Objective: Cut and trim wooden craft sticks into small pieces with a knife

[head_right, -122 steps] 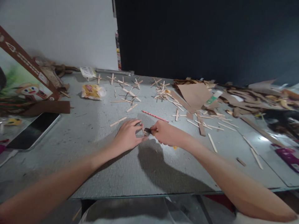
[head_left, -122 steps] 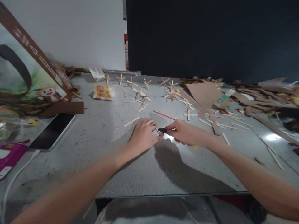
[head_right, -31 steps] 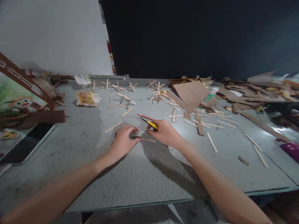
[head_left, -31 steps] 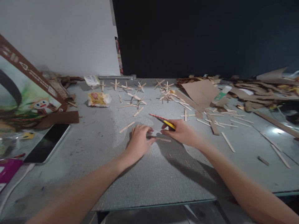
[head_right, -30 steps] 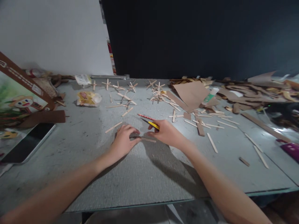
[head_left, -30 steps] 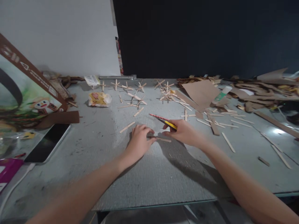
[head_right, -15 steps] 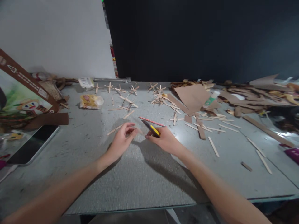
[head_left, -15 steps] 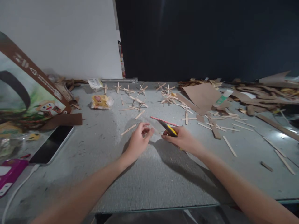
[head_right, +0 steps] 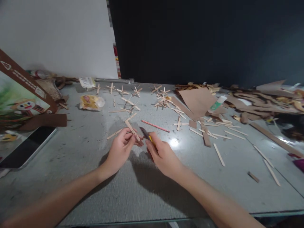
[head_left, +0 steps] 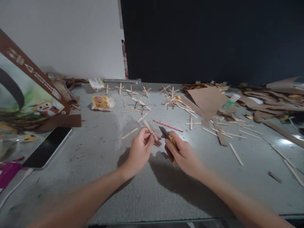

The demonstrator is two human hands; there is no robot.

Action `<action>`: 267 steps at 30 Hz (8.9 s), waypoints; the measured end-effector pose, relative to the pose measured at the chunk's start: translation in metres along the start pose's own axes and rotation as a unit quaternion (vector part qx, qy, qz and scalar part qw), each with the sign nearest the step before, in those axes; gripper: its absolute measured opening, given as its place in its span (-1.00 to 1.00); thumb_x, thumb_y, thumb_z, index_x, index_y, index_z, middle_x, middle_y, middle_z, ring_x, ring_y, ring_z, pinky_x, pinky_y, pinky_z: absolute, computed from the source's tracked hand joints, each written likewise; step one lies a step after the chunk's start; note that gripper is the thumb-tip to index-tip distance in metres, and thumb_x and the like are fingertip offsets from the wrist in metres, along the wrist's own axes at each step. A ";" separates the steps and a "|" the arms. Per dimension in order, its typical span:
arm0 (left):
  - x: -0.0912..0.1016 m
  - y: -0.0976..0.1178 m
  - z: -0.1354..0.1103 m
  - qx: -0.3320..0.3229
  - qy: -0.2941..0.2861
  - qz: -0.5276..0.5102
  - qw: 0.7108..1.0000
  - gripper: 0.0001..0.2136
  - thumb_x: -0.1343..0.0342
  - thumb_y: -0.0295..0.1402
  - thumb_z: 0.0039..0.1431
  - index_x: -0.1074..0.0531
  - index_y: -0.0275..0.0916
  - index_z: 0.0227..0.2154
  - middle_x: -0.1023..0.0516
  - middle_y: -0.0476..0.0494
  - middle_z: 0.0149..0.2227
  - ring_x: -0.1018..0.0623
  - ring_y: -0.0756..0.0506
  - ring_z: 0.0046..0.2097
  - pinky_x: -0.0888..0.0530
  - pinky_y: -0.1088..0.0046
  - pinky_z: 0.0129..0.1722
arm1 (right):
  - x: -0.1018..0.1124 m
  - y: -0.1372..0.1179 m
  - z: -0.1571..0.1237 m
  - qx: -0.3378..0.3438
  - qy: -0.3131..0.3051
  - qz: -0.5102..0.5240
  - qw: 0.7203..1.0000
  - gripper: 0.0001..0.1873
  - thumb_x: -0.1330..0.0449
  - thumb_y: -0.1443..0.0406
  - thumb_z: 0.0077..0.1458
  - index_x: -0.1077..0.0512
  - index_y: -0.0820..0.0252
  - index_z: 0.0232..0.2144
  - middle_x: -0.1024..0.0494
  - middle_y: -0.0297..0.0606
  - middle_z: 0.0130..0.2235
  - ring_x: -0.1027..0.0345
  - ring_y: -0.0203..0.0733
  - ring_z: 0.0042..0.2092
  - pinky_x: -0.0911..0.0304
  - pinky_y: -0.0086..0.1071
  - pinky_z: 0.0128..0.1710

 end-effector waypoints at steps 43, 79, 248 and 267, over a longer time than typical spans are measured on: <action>-0.003 0.009 -0.010 -0.103 0.007 0.210 0.972 -0.95 -0.04 -0.34 0.43 -0.35 -0.16 -0.13 -0.66 -0.05 -0.40 -0.63 -0.07 -0.39 -0.45 0.43 -0.37 | -0.023 -0.011 -0.017 -0.070 -0.027 0.137 0.988 -0.63 0.03 0.01 0.42 -0.29 0.07 0.07 -0.33 -0.59 -0.60 -0.28 -0.31 -0.72 -0.17 -0.55 -0.80; -0.014 0.006 -0.013 -0.024 -0.083 0.052 0.995 -0.74 -0.15 -0.12 0.37 -0.50 -0.25 -0.19 -0.56 -0.04 -0.48 -0.51 -0.03 -0.45 -0.44 0.45 -0.41 | 0.010 -0.013 0.003 -0.032 0.149 0.174 0.973 -0.57 -0.40 -0.07 0.06 -0.49 0.15 -0.36 -0.26 -0.52 -0.66 -0.05 -0.35 -0.64 0.02 -0.41 -0.66; -0.006 -0.002 -0.008 -0.005 -0.009 -0.015 1.000 -0.60 -0.26 0.05 0.28 -0.44 -0.23 -0.30 -0.66 -0.13 -0.42 -0.67 -0.09 -0.42 -0.62 0.37 -0.35 | 0.012 -0.021 -0.004 0.109 0.032 -0.049 0.992 -0.63 -0.05 0.11 0.45 -0.31 0.09 -0.42 -0.39 -0.45 -0.59 -0.21 -0.35 -0.62 -0.06 -0.43 -0.58; -0.001 -0.011 -0.004 -0.054 -0.029 0.163 0.985 -0.74 -0.07 -0.14 0.43 -0.44 -0.20 -0.32 -0.62 -0.07 -0.41 -0.58 -0.04 -0.44 -0.48 0.44 -0.39 | 0.007 -0.021 -0.002 0.079 0.033 -0.065 0.994 -0.64 -0.07 0.17 0.38 -0.32 0.10 -0.49 -0.26 -0.48 -0.63 -0.11 -0.34 -0.61 -0.01 -0.42 -0.56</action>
Point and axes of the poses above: each hand's wrist, its own z-axis towards the middle knuckle, its own x-axis out of the back of the hand, y = z × x, the point moved 5 cm from there along z, towards the middle knuckle
